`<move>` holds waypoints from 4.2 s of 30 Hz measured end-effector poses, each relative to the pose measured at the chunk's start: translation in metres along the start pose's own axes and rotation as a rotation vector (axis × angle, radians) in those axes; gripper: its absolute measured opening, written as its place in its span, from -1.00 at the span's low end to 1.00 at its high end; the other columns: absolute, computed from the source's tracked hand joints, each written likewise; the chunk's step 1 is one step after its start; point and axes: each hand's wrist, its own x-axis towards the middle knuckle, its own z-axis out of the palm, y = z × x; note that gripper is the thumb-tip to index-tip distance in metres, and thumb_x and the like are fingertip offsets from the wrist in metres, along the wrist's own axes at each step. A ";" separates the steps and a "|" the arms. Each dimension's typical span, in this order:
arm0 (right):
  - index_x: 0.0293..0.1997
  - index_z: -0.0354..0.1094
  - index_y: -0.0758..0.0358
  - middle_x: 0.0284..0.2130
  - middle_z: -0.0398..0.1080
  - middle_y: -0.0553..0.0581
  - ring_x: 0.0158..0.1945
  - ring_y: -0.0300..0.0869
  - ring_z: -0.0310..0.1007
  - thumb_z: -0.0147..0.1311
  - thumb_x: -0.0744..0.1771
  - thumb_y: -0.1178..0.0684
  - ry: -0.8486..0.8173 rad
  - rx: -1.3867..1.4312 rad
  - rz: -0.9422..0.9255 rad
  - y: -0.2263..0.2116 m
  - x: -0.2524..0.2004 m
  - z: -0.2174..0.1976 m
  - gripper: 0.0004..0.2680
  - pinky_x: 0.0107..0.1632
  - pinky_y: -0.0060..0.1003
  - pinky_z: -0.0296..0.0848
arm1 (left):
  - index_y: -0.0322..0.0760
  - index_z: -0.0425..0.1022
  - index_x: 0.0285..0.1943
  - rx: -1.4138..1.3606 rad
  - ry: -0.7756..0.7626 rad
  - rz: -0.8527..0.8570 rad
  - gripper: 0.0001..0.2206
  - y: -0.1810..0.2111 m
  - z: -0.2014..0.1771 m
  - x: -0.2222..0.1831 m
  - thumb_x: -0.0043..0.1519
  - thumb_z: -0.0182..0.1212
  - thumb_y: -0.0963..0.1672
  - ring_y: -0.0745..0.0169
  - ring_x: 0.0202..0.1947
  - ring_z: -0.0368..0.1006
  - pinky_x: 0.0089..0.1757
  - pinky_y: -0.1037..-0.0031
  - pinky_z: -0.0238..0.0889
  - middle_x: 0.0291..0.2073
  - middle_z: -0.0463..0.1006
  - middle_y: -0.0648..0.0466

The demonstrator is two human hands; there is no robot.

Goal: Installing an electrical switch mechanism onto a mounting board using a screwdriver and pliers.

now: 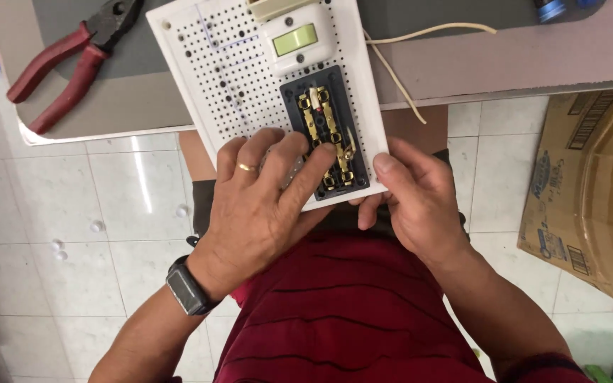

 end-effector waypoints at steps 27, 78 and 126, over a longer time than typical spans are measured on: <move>0.21 0.15 0.56 -0.32 0.40 0.24 -0.49 -0.09 0.42 -0.03 0.32 0.15 -0.102 -0.015 -0.069 0.012 0.001 -0.011 -0.65 -0.53 -0.34 0.56 | -0.12 0.27 0.26 -0.012 0.070 -0.017 -0.44 -0.001 0.010 -0.005 0.23 0.49 0.06 -0.05 0.05 0.30 0.13 -0.27 0.04 0.03 0.30 0.00; 0.11 0.19 0.61 -0.17 0.43 0.42 -0.53 0.06 0.48 0.05 0.26 0.27 -0.057 -0.040 -0.061 0.054 0.009 -0.034 -0.68 -0.45 -0.20 0.63 | -0.13 0.43 0.10 -0.101 0.286 -0.028 -0.80 -0.017 0.016 -0.006 0.36 0.08 -0.06 0.02 -0.12 0.39 -0.02 -0.08 0.25 -0.13 0.42 0.08; 0.20 0.11 0.58 -0.13 0.43 0.40 -0.49 0.05 0.54 0.00 0.31 0.18 -0.189 -0.031 -0.096 0.044 0.011 -0.037 -0.65 -0.32 -0.14 0.67 | -0.09 0.42 0.15 -0.098 0.273 -0.032 -0.76 -0.008 0.025 -0.008 0.36 0.10 -0.03 0.01 -0.09 0.40 0.07 -0.12 0.16 -0.09 0.43 0.10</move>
